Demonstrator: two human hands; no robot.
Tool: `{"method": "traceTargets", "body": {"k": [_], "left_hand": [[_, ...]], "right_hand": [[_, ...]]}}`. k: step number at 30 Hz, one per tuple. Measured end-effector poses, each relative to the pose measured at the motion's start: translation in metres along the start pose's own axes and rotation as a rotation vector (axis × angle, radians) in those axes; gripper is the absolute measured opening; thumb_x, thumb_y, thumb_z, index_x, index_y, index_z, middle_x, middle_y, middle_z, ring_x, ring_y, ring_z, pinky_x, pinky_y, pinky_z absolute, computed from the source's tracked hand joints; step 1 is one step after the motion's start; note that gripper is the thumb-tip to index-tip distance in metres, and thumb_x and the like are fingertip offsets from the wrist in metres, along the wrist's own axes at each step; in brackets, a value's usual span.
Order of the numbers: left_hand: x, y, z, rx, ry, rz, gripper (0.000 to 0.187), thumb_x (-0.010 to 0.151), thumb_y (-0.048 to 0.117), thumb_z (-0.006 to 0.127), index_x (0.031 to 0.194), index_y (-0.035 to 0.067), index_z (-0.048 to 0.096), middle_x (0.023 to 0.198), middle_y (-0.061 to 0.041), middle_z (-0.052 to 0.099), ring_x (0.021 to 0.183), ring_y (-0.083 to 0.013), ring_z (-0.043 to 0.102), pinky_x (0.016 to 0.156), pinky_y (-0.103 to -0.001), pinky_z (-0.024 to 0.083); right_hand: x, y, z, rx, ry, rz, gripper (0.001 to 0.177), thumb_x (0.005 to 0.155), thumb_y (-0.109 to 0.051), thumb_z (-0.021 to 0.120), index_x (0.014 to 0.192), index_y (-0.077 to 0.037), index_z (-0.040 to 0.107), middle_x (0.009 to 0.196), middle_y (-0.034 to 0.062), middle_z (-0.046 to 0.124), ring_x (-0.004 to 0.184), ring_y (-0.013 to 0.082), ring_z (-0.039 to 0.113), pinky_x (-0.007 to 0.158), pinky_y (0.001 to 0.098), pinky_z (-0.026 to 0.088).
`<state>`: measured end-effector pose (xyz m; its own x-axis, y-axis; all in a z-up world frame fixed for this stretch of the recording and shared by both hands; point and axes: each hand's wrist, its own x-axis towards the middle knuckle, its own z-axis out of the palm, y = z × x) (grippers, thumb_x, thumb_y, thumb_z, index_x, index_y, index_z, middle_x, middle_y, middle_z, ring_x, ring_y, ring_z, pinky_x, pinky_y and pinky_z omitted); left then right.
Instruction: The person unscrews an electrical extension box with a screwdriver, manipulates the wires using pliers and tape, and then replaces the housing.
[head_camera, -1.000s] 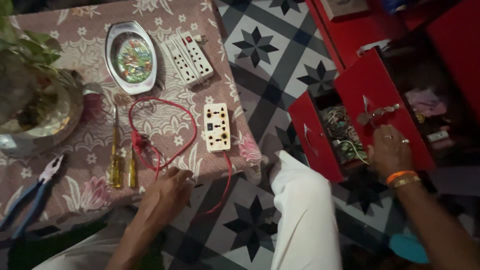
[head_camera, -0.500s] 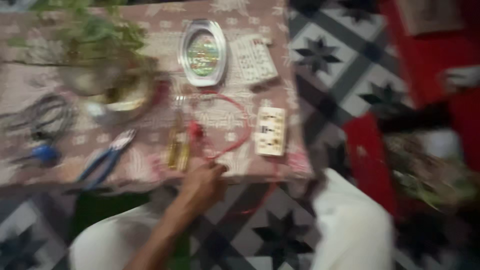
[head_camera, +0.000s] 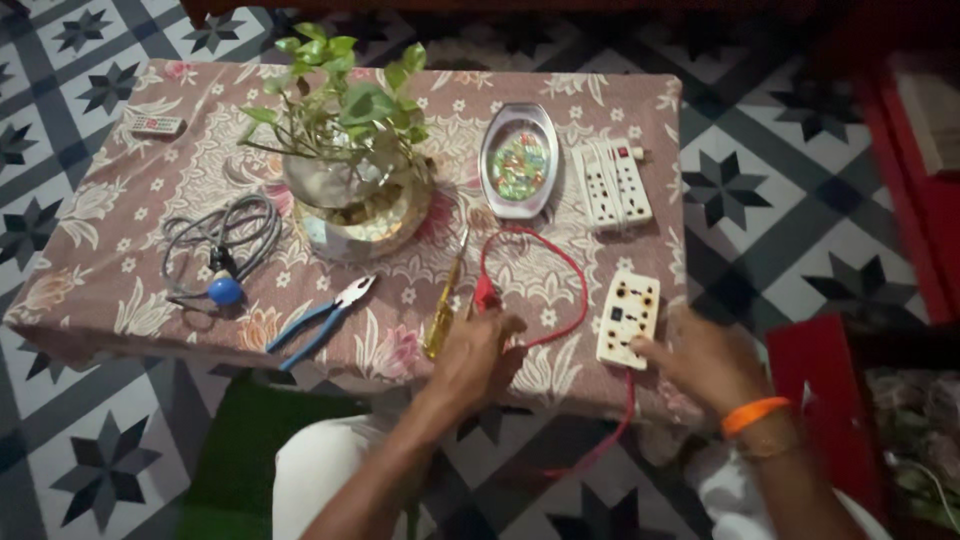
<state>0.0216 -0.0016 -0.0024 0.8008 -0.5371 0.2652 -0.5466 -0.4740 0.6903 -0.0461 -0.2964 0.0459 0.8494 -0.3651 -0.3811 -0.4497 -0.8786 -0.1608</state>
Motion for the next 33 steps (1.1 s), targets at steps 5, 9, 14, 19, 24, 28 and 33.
{"method": "traceTargets", "body": {"k": [5, 9, 14, 19, 24, 28, 33], "left_hand": [[-0.009, -0.038, 0.006, 0.101, 0.024, -0.124, 0.021, 0.089, 0.012, 0.063, 0.108, 0.005, 0.069, 0.091, -0.023, 0.068, 0.084, -0.0432, 0.068, 0.07, -0.054, 0.051], [0.006, -0.036, -0.01, 0.05, 0.021, -0.235, 0.016, 0.088, 0.018, 0.063, 0.096, 0.005, 0.07, 0.089, -0.021, 0.071, 0.081, -0.0419, 0.069, 0.069, -0.053, 0.052], [0.014, -0.018, -0.013, -0.625, -0.01, -0.792, 0.034, 0.101, 0.031, 0.048, 0.096, 0.004, 0.069, 0.085, -0.024, 0.072, 0.077, -0.0396, 0.072, 0.066, -0.048, 0.055], [0.014, -0.021, -0.003, 0.017, -0.072, -0.247, 0.025, 0.083, 0.02, 0.069, 0.103, 0.005, 0.069, 0.092, -0.023, 0.069, 0.084, -0.0417, 0.07, 0.07, -0.053, 0.052], [0.013, -0.021, 0.004, 0.065, -0.076, -0.2, 0.03, 0.079, 0.021, 0.074, 0.104, 0.005, 0.07, 0.092, -0.024, 0.069, 0.084, -0.0455, 0.068, 0.071, -0.056, 0.051], [0.01, -0.028, -0.003, 0.048, -0.043, -0.161, 0.023, 0.082, 0.02, 0.072, 0.095, 0.002, 0.065, 0.087, -0.024, 0.068, 0.081, -0.0442, 0.067, 0.069, -0.056, 0.05], [0.009, -0.038, -0.006, -0.522, 0.041, -0.584, 0.034, 0.101, 0.026, 0.062, 0.087, -0.005, 0.062, 0.081, -0.031, 0.061, 0.074, -0.0517, 0.058, 0.062, -0.06, 0.044]], "right_hand": [[0.022, -0.02, 0.054, 0.105, 0.032, 0.103, 0.088, 0.075, -0.065, 0.074, 0.135, -0.005, 0.052, 0.114, 0.0265, 0.073, 0.108, 0.045, 0.07, 0.093, 0.0519, 0.056], [0.054, -0.02, 0.066, 0.055, 0.102, 0.171, 0.115, 0.073, -0.067, 0.079, 0.148, 0.003, 0.027, 0.123, 0.0315, 0.061, 0.11, 0.0467, 0.064, 0.088, 0.0545, 0.054], [0.053, -0.03, 0.063, 0.056, 0.063, 0.142, 0.114, 0.073, -0.06, 0.08, 0.156, -0.004, 0.024, 0.123, 0.0287, 0.065, 0.112, 0.0459, 0.066, 0.092, 0.0517, 0.056], [0.042, -0.046, 0.056, 0.059, 0.08, 0.128, 0.109, 0.078, -0.054, 0.077, 0.16, -0.005, 0.024, 0.122, 0.0288, 0.067, 0.11, 0.0466, 0.068, 0.09, 0.0539, 0.056], [0.033, -0.051, 0.039, -0.002, 0.229, 0.108, 0.108, 0.078, -0.055, 0.08, 0.157, -0.006, 0.025, 0.137, 0.0278, 0.056, 0.121, 0.0459, 0.059, 0.093, 0.0585, 0.05], [0.039, -0.038, 0.035, 0.108, 0.347, -0.027, 0.11, 0.076, -0.052, 0.081, 0.157, -0.001, 0.028, 0.142, 0.0297, 0.053, 0.124, 0.0486, 0.057, 0.098, 0.0561, 0.05], [0.091, -0.042, 0.037, 0.073, 0.505, -0.201, 0.114, 0.076, -0.056, 0.083, 0.155, 0.004, 0.028, 0.152, 0.0324, 0.043, 0.133, 0.0527, 0.046, 0.108, 0.0555, 0.042]]}}
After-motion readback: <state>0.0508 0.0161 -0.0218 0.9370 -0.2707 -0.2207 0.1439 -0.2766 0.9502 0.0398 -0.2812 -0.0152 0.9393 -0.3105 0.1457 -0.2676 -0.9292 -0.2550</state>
